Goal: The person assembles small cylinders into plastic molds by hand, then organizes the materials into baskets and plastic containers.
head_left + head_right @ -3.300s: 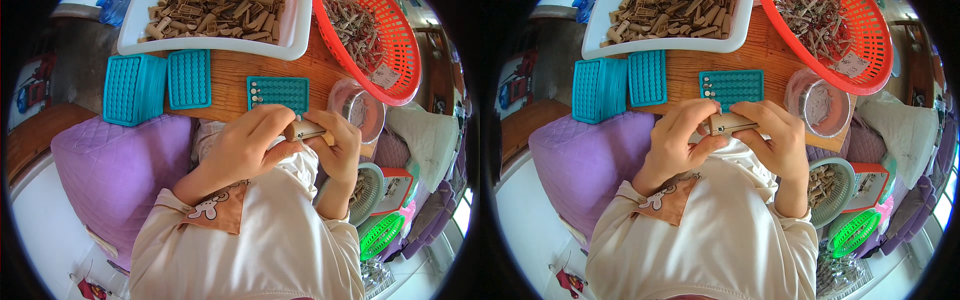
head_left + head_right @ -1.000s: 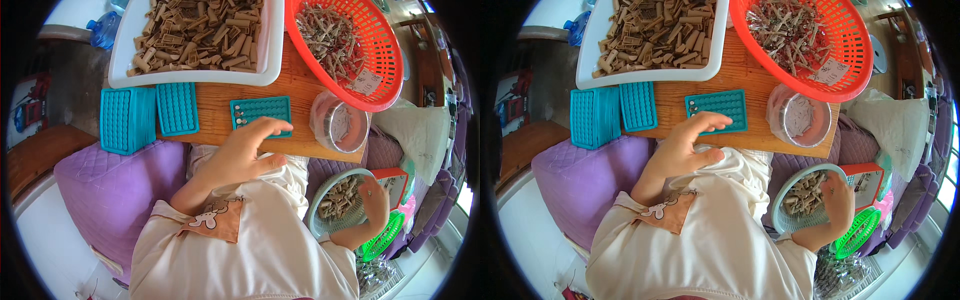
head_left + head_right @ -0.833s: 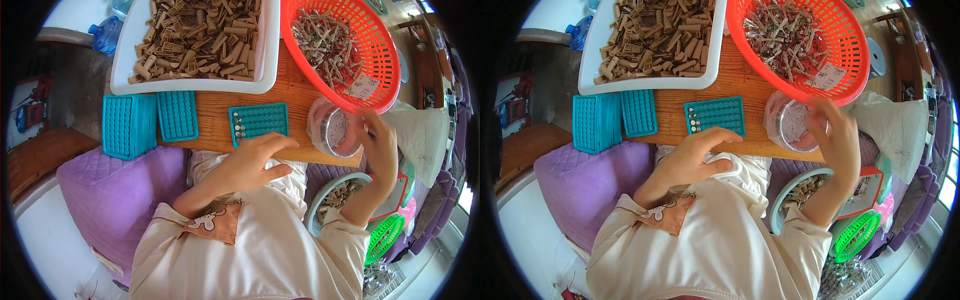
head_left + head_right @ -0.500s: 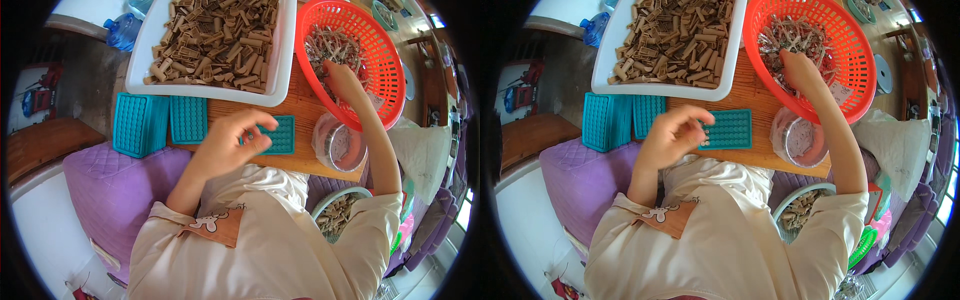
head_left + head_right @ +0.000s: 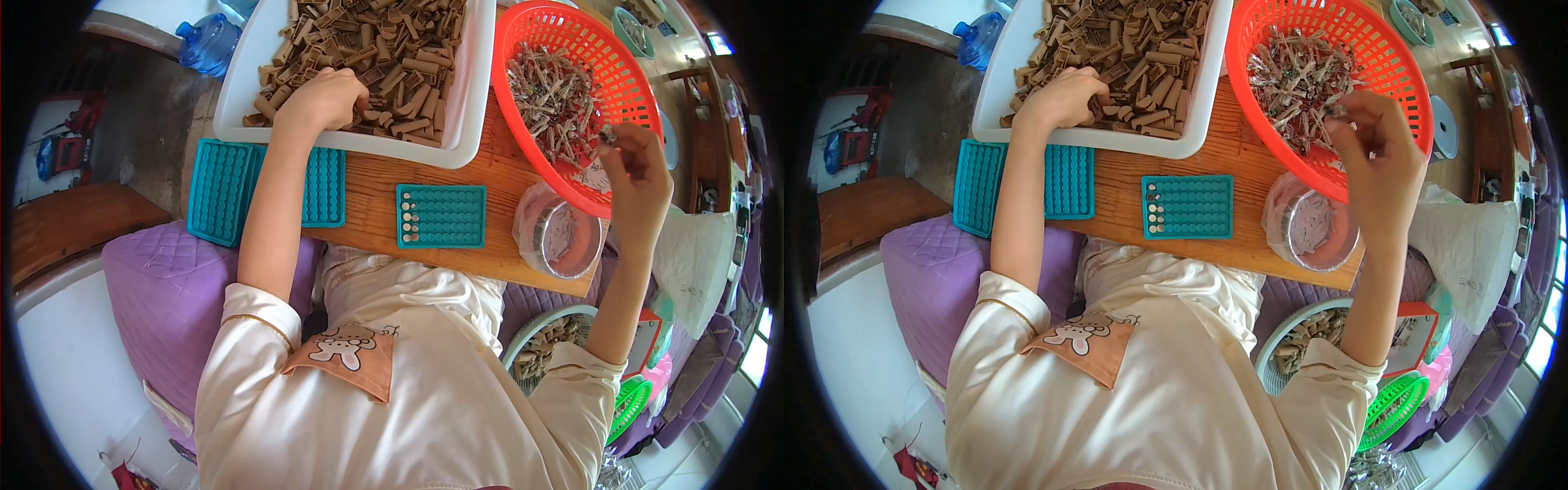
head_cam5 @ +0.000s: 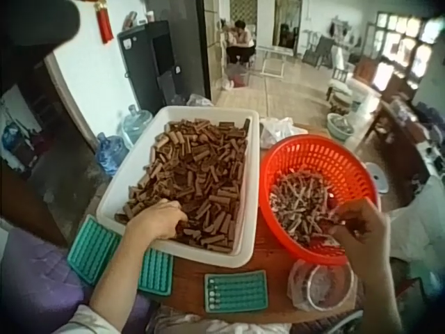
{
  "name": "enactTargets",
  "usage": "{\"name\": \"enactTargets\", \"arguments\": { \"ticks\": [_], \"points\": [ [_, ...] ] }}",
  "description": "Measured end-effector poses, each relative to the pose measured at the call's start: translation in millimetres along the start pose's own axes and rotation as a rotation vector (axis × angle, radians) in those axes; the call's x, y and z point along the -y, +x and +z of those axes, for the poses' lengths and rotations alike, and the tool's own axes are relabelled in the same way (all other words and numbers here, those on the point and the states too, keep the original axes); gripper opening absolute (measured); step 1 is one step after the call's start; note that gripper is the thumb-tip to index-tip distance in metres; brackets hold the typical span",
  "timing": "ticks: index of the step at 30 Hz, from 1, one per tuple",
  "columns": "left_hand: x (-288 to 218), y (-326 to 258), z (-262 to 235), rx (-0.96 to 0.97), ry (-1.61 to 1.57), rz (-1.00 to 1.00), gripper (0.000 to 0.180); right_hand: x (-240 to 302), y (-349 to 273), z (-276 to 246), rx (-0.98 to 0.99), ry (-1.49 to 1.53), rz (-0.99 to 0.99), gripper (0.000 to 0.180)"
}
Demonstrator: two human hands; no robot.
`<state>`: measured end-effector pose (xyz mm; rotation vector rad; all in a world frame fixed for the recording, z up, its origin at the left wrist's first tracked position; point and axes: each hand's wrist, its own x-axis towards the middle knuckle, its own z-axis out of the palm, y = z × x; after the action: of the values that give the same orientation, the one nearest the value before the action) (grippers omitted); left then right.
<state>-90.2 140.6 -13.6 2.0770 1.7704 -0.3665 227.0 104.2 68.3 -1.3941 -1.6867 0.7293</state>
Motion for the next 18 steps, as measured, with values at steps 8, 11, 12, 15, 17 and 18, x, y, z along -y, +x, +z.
{"name": "enactTargets", "arguments": {
  "ticks": [8,11,12,15,17,18],
  "points": [
    [-6,-20,0,-0.431,-0.529,0.036,0.019,27,-38,15,-0.07,-0.362,-0.393,0.021],
    [-33,-44,-1,-0.531,-0.951,0.145,0.024,34,-48,26,-0.025,-0.249,-0.428,0.021],
    [-45,-53,-1,-0.419,-1.286,0.296,0.025,35,-55,33,-0.005,-0.074,-0.323,0.02],
    [-83,-76,16,-0.026,-2.112,0.595,0.038,40,-69,53,0.01,0.194,-0.182,0.018],
    [-105,-88,22,-0.023,-2.234,0.506,0.036,41,-74,62,0.028,0.179,-0.248,0.017],
    [-113,-93,25,-0.02,-2.35,0.416,0.034,40,-76,70,-0.018,0.225,-0.256,0.015]
  ]
}}
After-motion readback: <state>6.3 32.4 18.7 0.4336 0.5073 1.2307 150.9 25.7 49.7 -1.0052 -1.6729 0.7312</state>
